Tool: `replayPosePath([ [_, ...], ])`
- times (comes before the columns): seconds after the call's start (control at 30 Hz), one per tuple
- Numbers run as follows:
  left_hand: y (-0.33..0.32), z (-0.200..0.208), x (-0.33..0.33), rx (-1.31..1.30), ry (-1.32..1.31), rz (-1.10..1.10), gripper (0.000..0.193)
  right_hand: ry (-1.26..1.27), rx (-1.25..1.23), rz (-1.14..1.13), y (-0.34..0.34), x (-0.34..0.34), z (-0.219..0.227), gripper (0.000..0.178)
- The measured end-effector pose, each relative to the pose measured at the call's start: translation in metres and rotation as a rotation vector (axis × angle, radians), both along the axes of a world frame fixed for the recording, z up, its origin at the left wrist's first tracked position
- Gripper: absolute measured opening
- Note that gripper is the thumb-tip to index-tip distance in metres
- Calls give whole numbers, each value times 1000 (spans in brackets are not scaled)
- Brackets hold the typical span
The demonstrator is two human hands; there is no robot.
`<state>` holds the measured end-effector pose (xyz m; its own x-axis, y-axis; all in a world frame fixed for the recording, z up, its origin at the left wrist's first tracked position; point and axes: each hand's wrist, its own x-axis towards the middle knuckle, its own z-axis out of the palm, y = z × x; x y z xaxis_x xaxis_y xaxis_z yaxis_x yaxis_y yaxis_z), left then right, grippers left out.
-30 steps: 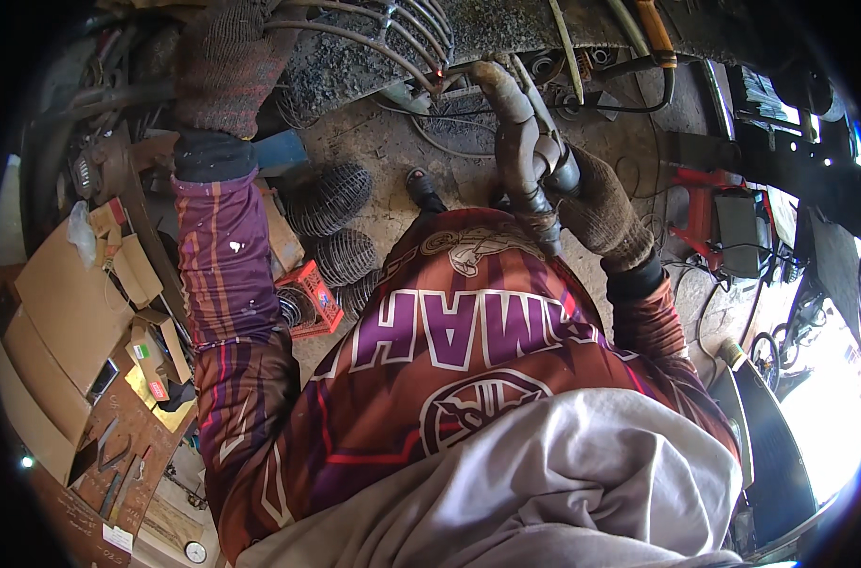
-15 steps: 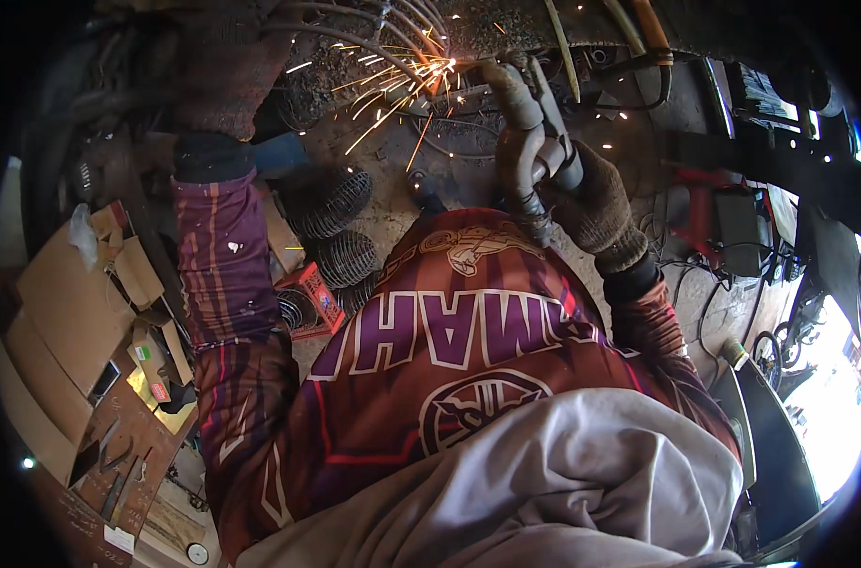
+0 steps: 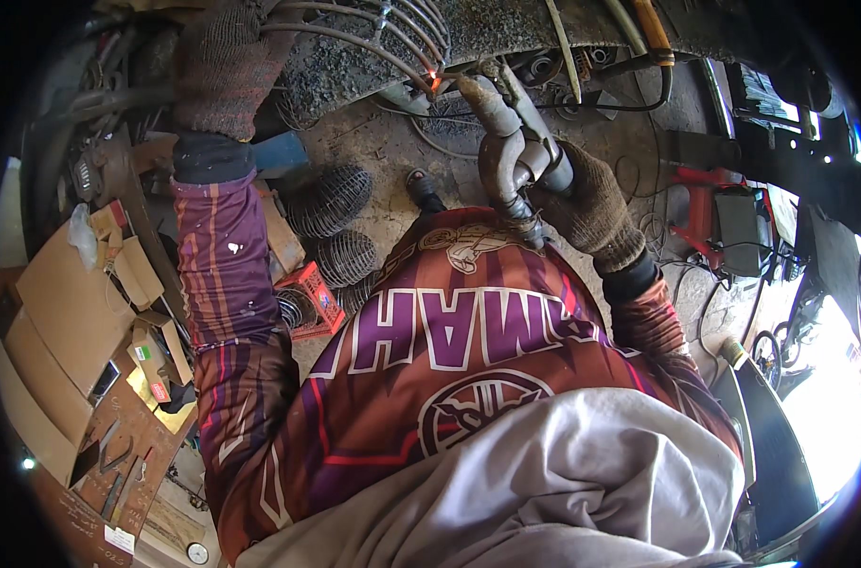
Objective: The person uses a grinder on a curved metal frame and then welds the metal pieces together at a workbench.
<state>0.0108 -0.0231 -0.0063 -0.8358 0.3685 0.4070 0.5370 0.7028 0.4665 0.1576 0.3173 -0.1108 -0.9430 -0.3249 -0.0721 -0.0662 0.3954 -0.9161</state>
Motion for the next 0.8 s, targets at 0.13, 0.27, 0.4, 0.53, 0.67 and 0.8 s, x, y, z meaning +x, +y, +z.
replayPosePath([
  [0.13,0,1,2,-82,68,17,35,247,305,72,-5,-3,-5,36],
  [0.27,1,-2,2,-110,93,15,35,70,101,5,0,-1,-2,37],
  [0.4,1,-1,0,-131,107,24,34,241,210,126,3,-3,-9,37],
  [0.53,3,0,6,-151,118,47,33,86,84,47,7,1,-14,37],
  [0.67,3,-5,-2,-150,123,32,33,43,157,142,4,-3,10,40],
  [0.8,6,-2,1,-169,126,43,32,105,-54,111,7,2,-5,28],
])
